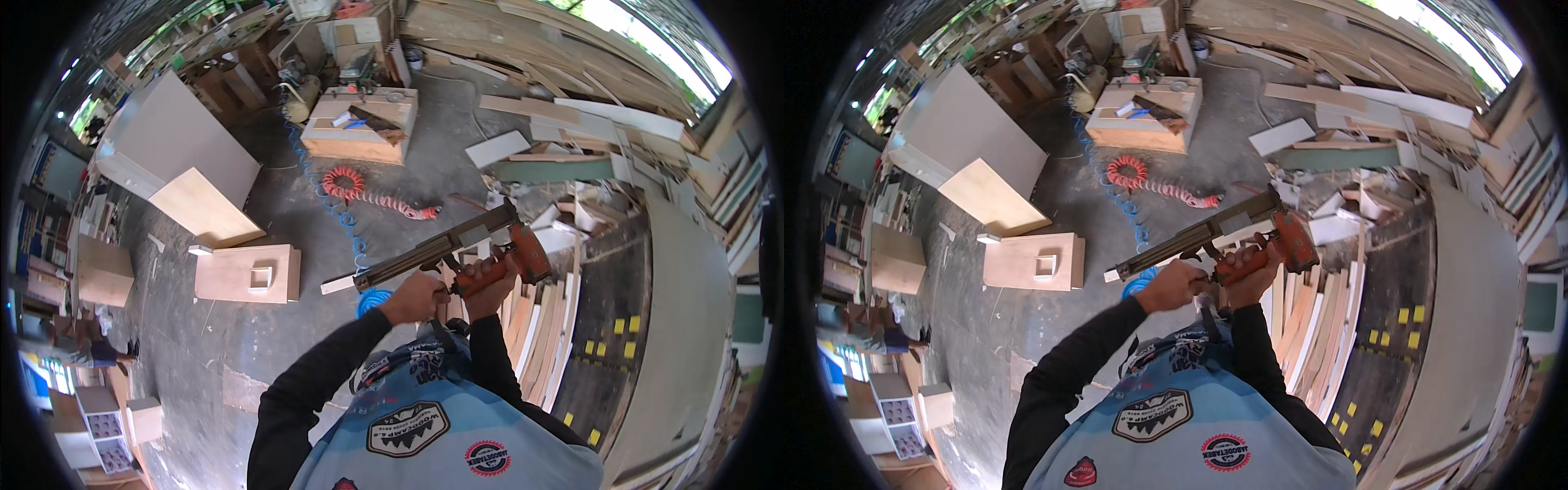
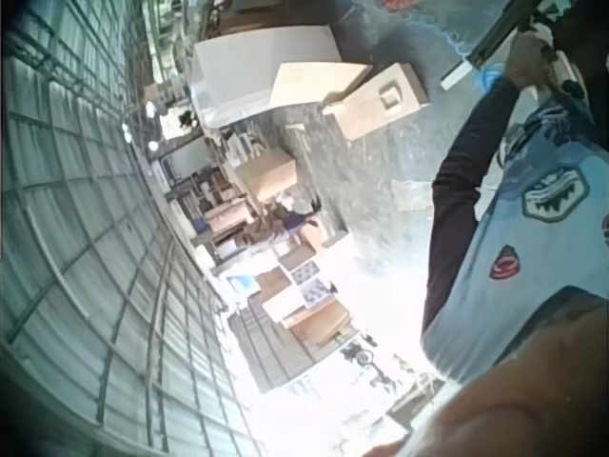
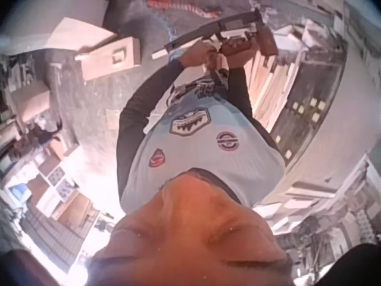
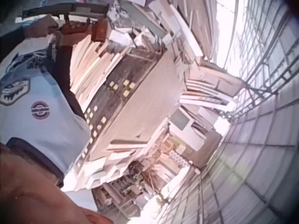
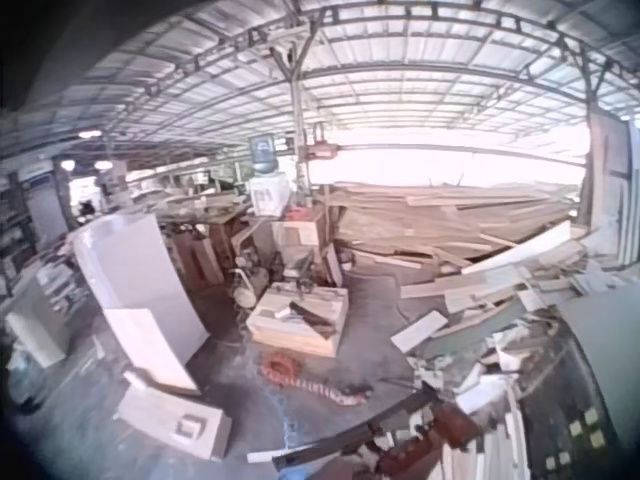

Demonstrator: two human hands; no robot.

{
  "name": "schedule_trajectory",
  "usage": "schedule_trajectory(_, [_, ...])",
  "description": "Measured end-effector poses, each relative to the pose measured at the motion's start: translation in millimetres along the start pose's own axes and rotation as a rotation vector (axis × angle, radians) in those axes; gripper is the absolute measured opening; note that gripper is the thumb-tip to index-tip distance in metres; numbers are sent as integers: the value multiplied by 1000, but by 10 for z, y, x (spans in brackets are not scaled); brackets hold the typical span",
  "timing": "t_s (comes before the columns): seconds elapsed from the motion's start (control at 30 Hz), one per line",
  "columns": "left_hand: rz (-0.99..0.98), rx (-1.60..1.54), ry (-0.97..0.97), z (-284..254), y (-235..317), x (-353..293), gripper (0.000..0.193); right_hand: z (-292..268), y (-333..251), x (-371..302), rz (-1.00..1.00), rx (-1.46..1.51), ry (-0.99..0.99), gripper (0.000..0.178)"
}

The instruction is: The person joins wooden panels together by hand and secures them using a pneumatic nail gun. The person positions a small square wooden base onto a white frame and uses the nail gun to fasten the pieces.

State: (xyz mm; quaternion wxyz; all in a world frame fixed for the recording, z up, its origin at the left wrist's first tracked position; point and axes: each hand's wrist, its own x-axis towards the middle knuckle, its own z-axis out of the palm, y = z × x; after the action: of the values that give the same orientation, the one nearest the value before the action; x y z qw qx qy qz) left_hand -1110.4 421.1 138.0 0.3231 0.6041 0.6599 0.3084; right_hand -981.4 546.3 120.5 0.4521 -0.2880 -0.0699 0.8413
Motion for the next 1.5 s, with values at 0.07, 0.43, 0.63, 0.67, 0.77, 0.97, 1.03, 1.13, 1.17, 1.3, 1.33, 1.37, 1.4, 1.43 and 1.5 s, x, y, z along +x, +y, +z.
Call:
schedule_trajectory(0.07, [-149, 466, 129, -29, 4, 59, 20, 60, 263, 436, 51, 16, -54, 35])
schedule_trajectory(0.43, [-261, 403, 825, -1387, -979, 537, 31, 1444, 1614, 2047, 300, -241, -152, 34])
schedule_trajectory(0.63, [-469, -149, 1307, -3181, -2315, 884, 54, 2591, 2693, 2529, 315, -499, -230, 30])
schedule_trajectory(0.67, [-401, -290, 1258, -3385, -2569, 970, 58, 2826, 2909, 2563, 240, -605, -263, 27])
schedule_trajectory(0.77, [-266, -818, 1092, -3680, -3437, 1134, 70, 3395, 3771, 2577, -76, -995, -429, 21])
schedule_trajectory(0.97, [-247, -1334, 1171, -4172, -4513, 681, 65, 4210, 4965, 2386, -823, -1770, -936, 44])
schedule_trajectory(1.03, [-272, -1349, 1219, -4264, -4722, 587, 63, 4338, 5198, 2458, -819, -1870, -1030, 49])
schedule_trajectory(1.13, [-294, -1345, 1307, -4476, -5094, 633, 61, 4409, 5437, 2766, -791, -1793, -1060, 48])
schedule_trajectory(1.17, [-293, -1331, 1340, -4596, -5253, 680, 60, 4425, 5506, 2900, -686, -1860, -1055, 52])
schedule_trajectory(1.3, [-337, -1324, 1447, -5009, -5944, 865, 58, 4578, 5510, 3665, -399, -1907, -1022, 55])
schedule_trajectory(1.33, [-371, -1385, 1441, -5076, -6109, 917, 57, 4636, 5432, 3909, -375, -1992, -1001, 60])
schedule_trajectory(1.37, [-429, -1493, 1416, -5166, -6265, 938, 56, 4668, 5382, 4140, -409, -1996, -1000, 56])
schedule_trajectory(1.4, [-495, -1624, 1359, -5256, -6361, 1004, 54, 4653, 5301, 4369, -444, -2012, -991, 53])
schedule_trajectory(1.43, [-562, -1750, 1313, -5356, -6458, 1033, 52, 4623, 5260, 4615, -463, -2011, -975, 52])
schedule_trajectory(1.5, [-755, -1733, 1251, -5403, -6873, 965, 49, 4641, 5138, 5016, -449, -2052, -959, 47])
